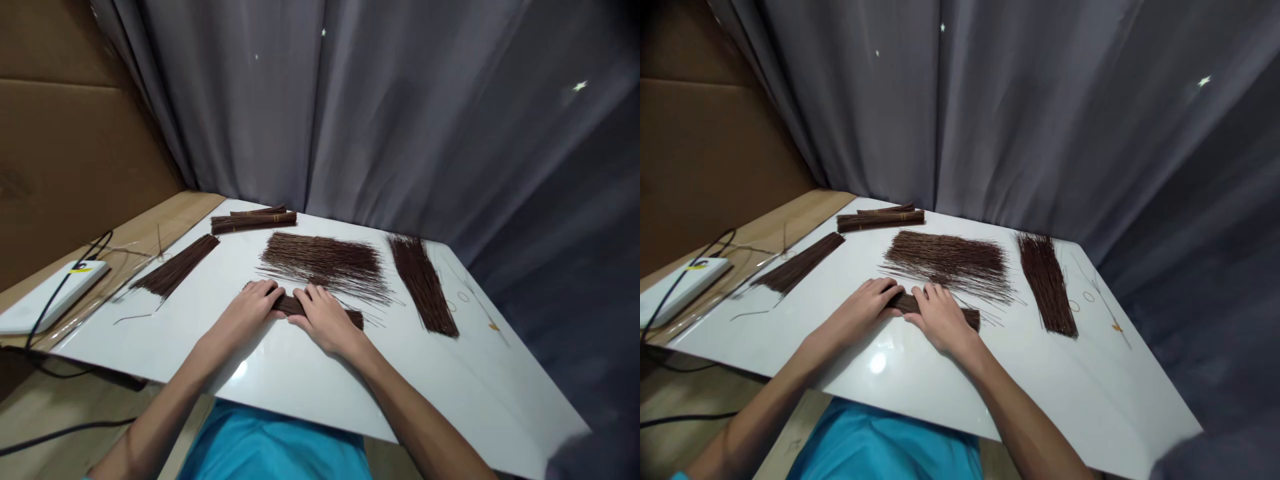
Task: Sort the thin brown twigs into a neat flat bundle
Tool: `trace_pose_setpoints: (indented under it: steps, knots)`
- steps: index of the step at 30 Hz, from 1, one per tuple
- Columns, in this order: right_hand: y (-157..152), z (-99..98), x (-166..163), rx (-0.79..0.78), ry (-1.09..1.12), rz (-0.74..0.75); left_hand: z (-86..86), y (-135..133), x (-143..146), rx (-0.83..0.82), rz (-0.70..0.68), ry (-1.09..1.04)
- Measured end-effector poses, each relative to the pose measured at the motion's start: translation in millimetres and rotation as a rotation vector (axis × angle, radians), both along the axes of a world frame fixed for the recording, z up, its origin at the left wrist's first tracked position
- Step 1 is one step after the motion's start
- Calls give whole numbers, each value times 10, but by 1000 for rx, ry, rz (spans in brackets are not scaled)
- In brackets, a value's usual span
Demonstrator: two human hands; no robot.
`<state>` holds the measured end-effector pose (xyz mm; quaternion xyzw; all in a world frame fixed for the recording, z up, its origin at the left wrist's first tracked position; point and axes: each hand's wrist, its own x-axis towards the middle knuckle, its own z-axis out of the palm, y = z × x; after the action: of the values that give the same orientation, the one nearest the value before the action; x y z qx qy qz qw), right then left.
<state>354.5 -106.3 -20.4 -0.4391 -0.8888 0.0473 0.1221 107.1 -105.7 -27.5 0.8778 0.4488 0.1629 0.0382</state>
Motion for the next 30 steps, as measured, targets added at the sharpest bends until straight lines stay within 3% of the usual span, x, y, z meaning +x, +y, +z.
trace_pose_setpoints:
  steps: [4, 9, 15, 21, 27, 30]
  knots:
    - [105, 39, 142, -119, 133, -87, 2, 16, 100, 50, -75, 10]
    - [176, 4, 131, -23, 89, -131, -42, 33, 254, 36, -196, -6]
    - [297, 26, 75, 3, 17, -110, -162, 131, 306, 14, -191, -46]
    - [379, 63, 107, -16, 32, -121, -115, 175, 357, -22, -227, -114]
    - [246, 212, 255, -115, 76, -5, -77, 243, 444, -80, -217, -226]
    - [144, 191, 335, -95, 55, 48, -90, 274, 501, -97, -208, -273]
